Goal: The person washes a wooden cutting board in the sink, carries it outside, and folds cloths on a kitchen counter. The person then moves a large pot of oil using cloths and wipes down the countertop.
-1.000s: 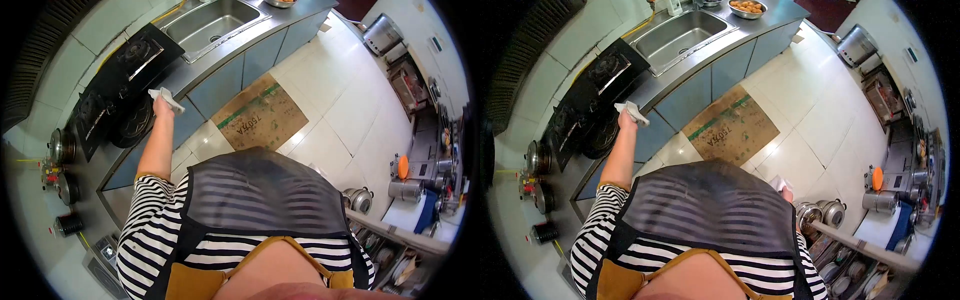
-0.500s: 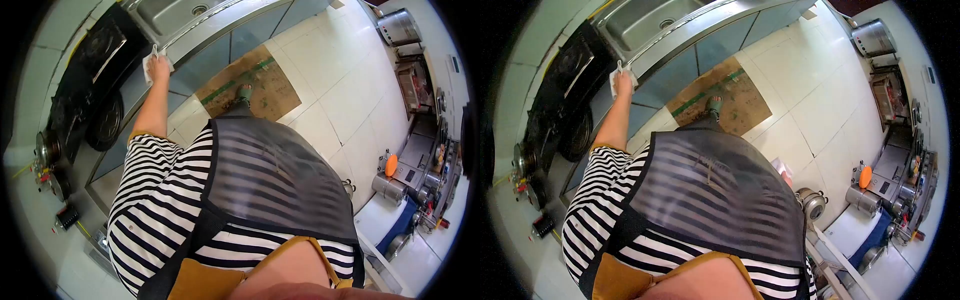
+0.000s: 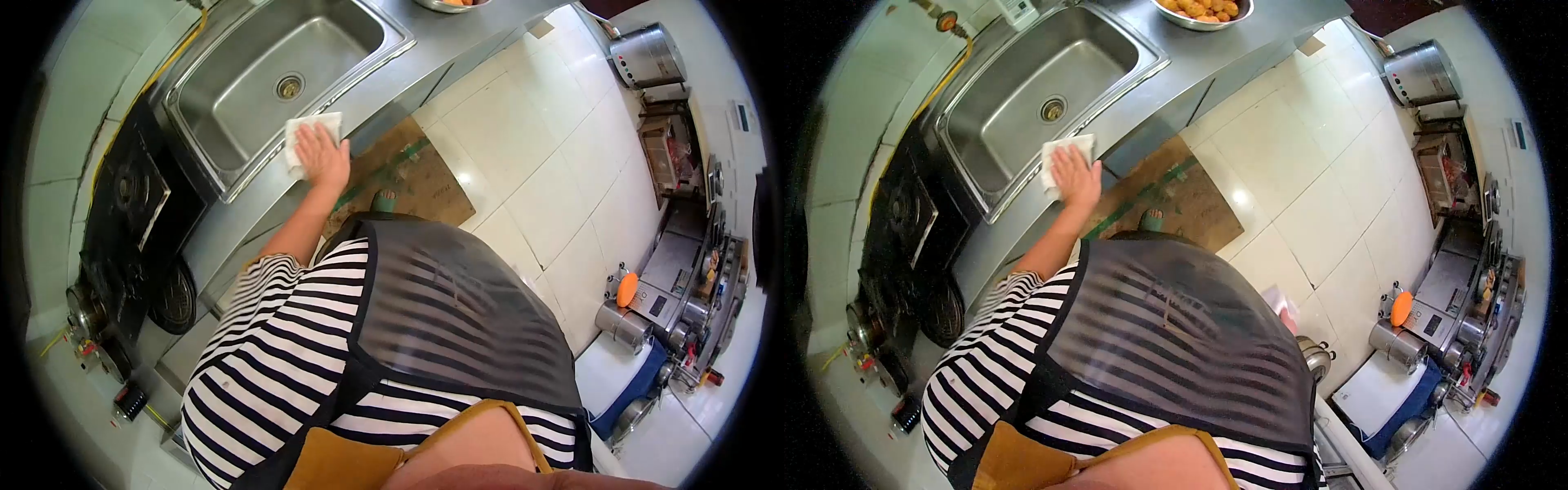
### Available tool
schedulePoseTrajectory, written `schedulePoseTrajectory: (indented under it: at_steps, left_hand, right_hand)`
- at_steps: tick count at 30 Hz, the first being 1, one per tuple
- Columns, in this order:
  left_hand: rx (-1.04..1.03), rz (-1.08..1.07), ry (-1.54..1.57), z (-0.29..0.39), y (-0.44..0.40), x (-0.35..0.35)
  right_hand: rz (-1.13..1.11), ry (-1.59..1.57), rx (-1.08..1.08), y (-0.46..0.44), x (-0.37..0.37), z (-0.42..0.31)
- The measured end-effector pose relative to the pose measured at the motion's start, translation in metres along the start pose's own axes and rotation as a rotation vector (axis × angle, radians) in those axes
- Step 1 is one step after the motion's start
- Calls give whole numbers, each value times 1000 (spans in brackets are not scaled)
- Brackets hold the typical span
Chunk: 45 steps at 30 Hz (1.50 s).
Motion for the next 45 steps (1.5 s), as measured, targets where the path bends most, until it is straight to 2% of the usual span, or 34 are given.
schedulePoseTrajectory:
  at_steps: [2, 4, 8, 10, 11, 13, 17, 20, 28, 32, 35, 37, 43, 45]
  left_hand:
    - [-143, -35, 11, 42, -23, -10]
    - [-195, -50, 17, 74, -45, -21]
    - [-307, -134, 60, 151, -83, -42]
    - [-312, -107, 78, 182, -102, -50]
    - [-330, -116, 74, 197, -110, -55]
    - [-353, -119, 70, 225, -127, -64]
    - [-388, -72, 32, 270, -153, -67]
    - [-301, -122, -16, 284, -176, -79]
    - [-141, -138, -169, 260, -245, -77]
    - [-182, -183, -232, 236, -276, -76]
    - [-145, -324, -301, 223, -302, -78]
    - [-113, -307, -294, 214, -320, -73]
    - [-84, -299, -284, 183, -378, -66]
    - [-165, -270, -293, 180, -403, -68]
  right_hand:
    - [2, -62, -35, 9, -9, -30]
    - [-25, -133, -51, -4, -16, -42]
    - [-140, -335, -24, -72, -20, -37]
    - [-85, -92, 73, -68, -8, -64]
    - [-65, 24, 168, -94, 10, -56]
    - [5, 150, 145, -119, 30, -57]
    - [43, 230, 120, -174, 58, -88]
    - [41, 274, 117, -217, 77, -125]
    - [-5, 389, 145, -311, 97, -227]
    - [-33, 452, 169, -338, 94, -274]
    - [-54, 504, 171, -346, 74, -315]
    - [-102, 288, 292, -357, 63, -331]
    - [-45, 354, 289, -349, 49, -407]
    - [-27, 352, 290, -342, 45, -438]
Point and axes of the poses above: each hand's wrist, its own y-axis away from the middle knuckle, its own x-axis out of the back of the hand, z = x × y, the point moved 10 cm from there along -y, towards the middle knuckle, and after that the axes turned 4 degrees about -x, right-handed, at the moved point
